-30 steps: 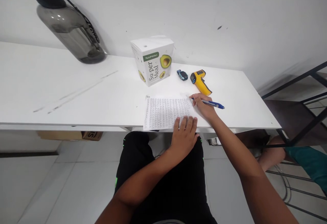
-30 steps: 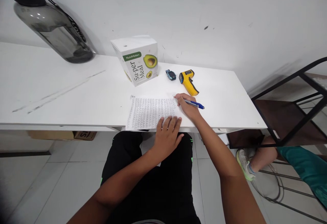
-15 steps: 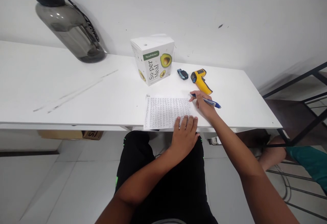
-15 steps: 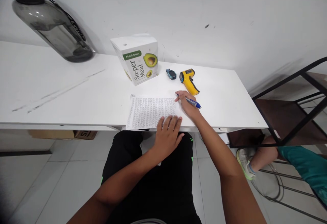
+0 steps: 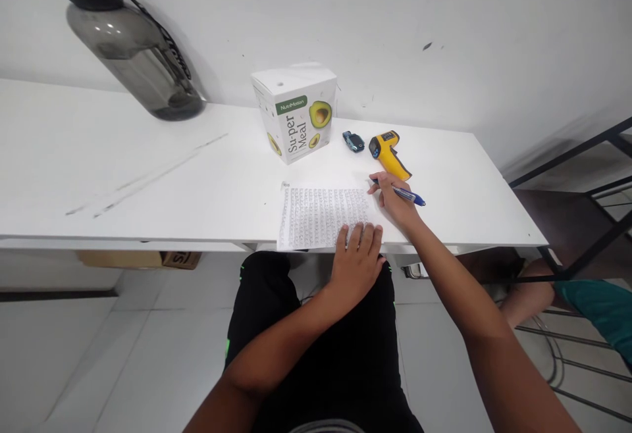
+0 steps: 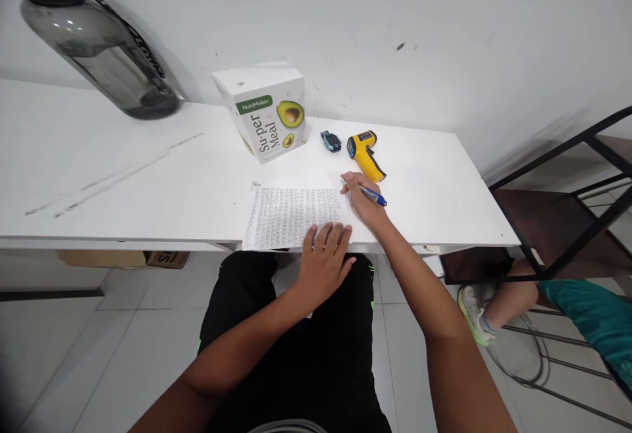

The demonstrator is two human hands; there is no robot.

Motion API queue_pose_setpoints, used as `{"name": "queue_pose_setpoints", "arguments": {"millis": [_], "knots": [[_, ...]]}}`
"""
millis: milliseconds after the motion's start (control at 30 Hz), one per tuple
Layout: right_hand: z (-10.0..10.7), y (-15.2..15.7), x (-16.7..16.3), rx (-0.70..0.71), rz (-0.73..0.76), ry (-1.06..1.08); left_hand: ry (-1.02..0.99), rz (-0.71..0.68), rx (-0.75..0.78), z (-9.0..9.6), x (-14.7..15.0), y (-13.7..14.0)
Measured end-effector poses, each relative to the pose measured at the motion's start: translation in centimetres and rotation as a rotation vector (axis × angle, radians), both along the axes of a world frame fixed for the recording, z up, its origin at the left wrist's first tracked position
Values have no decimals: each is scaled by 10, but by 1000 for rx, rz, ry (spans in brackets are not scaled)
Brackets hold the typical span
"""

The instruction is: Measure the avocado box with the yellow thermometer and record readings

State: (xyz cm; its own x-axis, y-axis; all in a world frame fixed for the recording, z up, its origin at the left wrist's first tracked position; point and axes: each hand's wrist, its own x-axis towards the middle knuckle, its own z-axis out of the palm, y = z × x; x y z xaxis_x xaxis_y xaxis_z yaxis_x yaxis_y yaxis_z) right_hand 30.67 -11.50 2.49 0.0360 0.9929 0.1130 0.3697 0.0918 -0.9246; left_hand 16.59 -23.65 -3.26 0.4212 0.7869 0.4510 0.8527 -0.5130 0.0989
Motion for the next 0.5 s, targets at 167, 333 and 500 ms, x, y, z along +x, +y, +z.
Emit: {"name": "queue_pose_setpoints", "arguments": {"millis": [167,333,500], "knots": [[-1,1,-1,11,-17,16,0,9,29,0,0,-1],[-2,2,0,16,-17,13,-3,-7,-41,-1,-1,-1],[-1,1,1,4,1,18,-4,-10,-76,-1,-1,-1]]}}
